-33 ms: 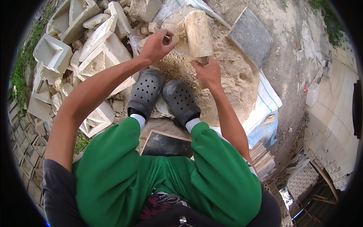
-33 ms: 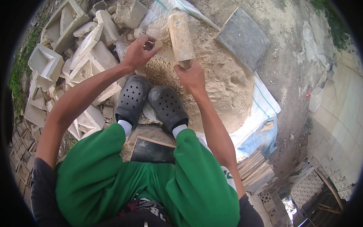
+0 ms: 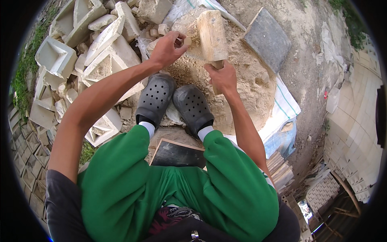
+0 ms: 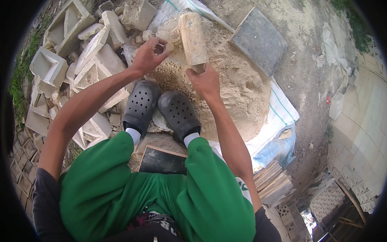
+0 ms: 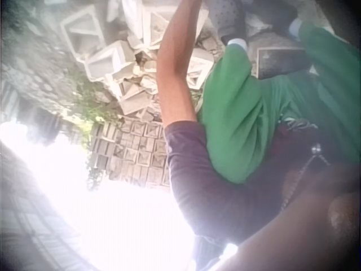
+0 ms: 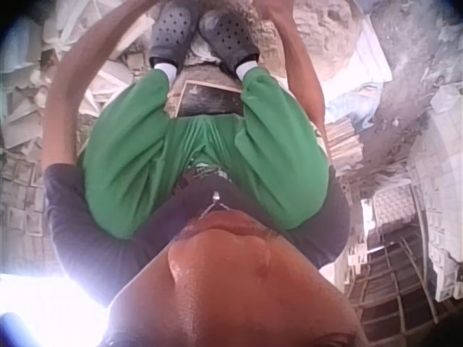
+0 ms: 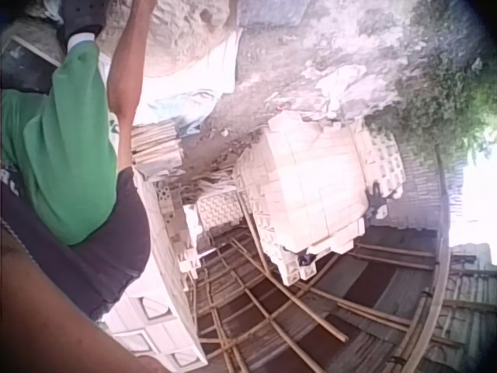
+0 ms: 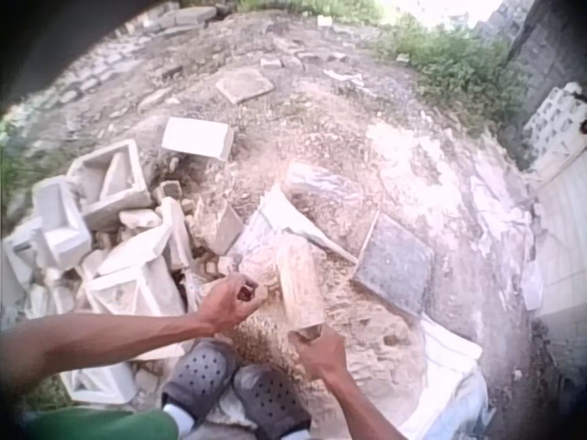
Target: The person sits on the ground and repeatedly strikes small pieces of stone with a wooden mallet to break them into smaller fragments. The person holds the stone with the left hand and swings the mallet with the right hand, working over a pile of sand and debris.
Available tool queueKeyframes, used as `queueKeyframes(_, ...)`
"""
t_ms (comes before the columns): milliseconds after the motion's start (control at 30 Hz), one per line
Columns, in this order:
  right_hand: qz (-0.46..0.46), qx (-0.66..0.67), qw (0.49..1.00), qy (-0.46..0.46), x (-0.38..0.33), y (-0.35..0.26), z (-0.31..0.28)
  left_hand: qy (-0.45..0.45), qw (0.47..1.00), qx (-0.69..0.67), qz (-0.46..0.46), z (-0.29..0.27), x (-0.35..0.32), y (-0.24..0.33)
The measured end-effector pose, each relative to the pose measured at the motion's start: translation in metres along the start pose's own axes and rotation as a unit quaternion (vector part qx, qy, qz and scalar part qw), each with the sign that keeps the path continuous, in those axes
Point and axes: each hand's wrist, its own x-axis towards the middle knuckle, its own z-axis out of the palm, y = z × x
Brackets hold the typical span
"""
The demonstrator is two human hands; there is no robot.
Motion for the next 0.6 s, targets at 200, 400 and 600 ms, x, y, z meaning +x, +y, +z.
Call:
queueKeyframes(200,-0.109,-0.018,0.994,0.024,-0.001,0.013,0.004,0.009,0.999,-0.006,-0.039,0.001,0.012,0.009)
queueKeyframes(400,0.004,-0.045,0.999,0.018,0.001,0.013,0.017,0.003,0.999,-0.009,-0.037,-0.001,0.015,0.011)
queueKeyframes(600,-0.054,0.04,0.998,-0.008,-0.014,0.003,0.006,0.034,0.997,-0.036,-0.066,-0.002,0.012,0.005)
